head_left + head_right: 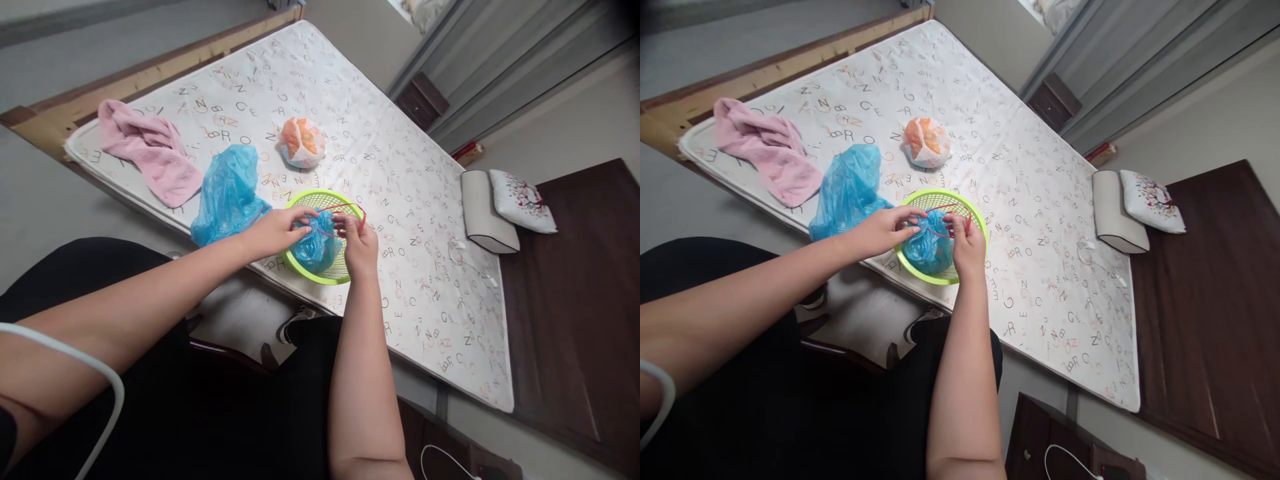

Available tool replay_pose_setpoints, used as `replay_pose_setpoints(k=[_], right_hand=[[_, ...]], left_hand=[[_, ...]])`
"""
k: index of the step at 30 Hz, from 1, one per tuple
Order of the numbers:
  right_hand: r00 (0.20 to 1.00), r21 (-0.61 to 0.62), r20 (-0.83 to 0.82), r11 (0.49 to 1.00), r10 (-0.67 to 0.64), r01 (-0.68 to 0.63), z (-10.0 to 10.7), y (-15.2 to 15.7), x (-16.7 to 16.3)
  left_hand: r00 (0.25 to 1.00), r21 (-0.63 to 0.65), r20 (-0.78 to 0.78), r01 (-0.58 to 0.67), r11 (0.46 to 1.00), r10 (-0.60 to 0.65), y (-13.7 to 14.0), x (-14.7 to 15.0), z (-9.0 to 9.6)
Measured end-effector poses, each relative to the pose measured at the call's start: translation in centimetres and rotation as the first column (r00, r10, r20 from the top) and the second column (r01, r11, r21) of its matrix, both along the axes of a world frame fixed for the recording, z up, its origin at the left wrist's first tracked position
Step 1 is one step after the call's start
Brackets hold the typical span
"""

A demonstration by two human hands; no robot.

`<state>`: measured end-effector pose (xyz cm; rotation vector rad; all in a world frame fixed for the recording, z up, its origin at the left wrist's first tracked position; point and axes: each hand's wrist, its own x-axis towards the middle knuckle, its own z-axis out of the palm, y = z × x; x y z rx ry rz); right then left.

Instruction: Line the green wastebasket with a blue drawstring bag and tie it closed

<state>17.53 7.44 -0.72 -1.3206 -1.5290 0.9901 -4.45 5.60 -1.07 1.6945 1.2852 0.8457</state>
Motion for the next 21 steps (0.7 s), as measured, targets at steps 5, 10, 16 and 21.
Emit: replay_pose_setpoints(k=[5,10,16,21], right_hand=[[0.93,0.038,-0.159,0.939,-0.332,0.342,-0.4,0.9,1.5],[0.936,0.022,0.005,0.936,-0.351,0.351,-0.9,1.1,2.0],[0.906,-0.125,0.376,0.98,0.193,-0.157,-2.7,0.1,-1.1],[0.921,-0.175,0.353,0.978,0.167,-0.11,-2.1,0.3,-1.6]], left_hand=[[0.995,-0.034,-0.099,-0.032,0.999,0.029,0.3,-0.4,-0.5],[0.993,-0.001,-0.074,-0.09,0.996,0.09,0.3,-0.1,-0.6],[0.935,0.144,-0.172,-0.287,0.947,0.31,0.3,-0.4,-1.0],[0.926,0.123,-0.255,-0.256,0.959,0.28,0.5,-1.3,-1.6]])
